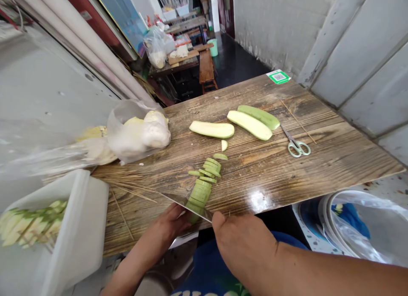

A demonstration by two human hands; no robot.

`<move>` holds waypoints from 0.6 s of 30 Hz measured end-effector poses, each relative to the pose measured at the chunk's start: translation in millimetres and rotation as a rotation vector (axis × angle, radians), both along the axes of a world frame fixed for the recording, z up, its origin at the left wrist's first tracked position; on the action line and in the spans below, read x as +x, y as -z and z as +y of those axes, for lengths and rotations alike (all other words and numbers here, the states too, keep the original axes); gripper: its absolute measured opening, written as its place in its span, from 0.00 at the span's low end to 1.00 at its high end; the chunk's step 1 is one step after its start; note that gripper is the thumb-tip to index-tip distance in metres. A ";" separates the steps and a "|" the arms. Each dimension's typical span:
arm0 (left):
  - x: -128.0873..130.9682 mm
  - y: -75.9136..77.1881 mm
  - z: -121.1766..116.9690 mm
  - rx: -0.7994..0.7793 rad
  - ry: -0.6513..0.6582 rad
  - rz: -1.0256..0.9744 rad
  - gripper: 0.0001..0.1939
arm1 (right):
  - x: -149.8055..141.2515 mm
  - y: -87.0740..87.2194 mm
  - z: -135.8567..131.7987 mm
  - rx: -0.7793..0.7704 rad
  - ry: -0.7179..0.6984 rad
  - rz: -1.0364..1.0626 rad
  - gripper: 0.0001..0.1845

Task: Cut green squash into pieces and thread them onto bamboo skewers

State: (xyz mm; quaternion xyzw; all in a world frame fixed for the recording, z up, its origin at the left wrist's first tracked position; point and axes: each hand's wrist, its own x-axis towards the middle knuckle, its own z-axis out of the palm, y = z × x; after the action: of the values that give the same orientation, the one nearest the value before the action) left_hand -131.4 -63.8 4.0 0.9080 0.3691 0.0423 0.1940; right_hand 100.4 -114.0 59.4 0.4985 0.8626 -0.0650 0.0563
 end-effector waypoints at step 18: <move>-2.5 1.1 0.1 0.054 0.060 0.018 0.26 | -6.9 22.7 4.9 -0.123 0.070 -0.046 0.08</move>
State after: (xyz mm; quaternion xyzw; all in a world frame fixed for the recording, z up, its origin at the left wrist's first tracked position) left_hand -133.9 -63.7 2.8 0.9239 0.3421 0.0383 0.1671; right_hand 93.6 -109.1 36.7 0.5255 0.8374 -0.1082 0.1043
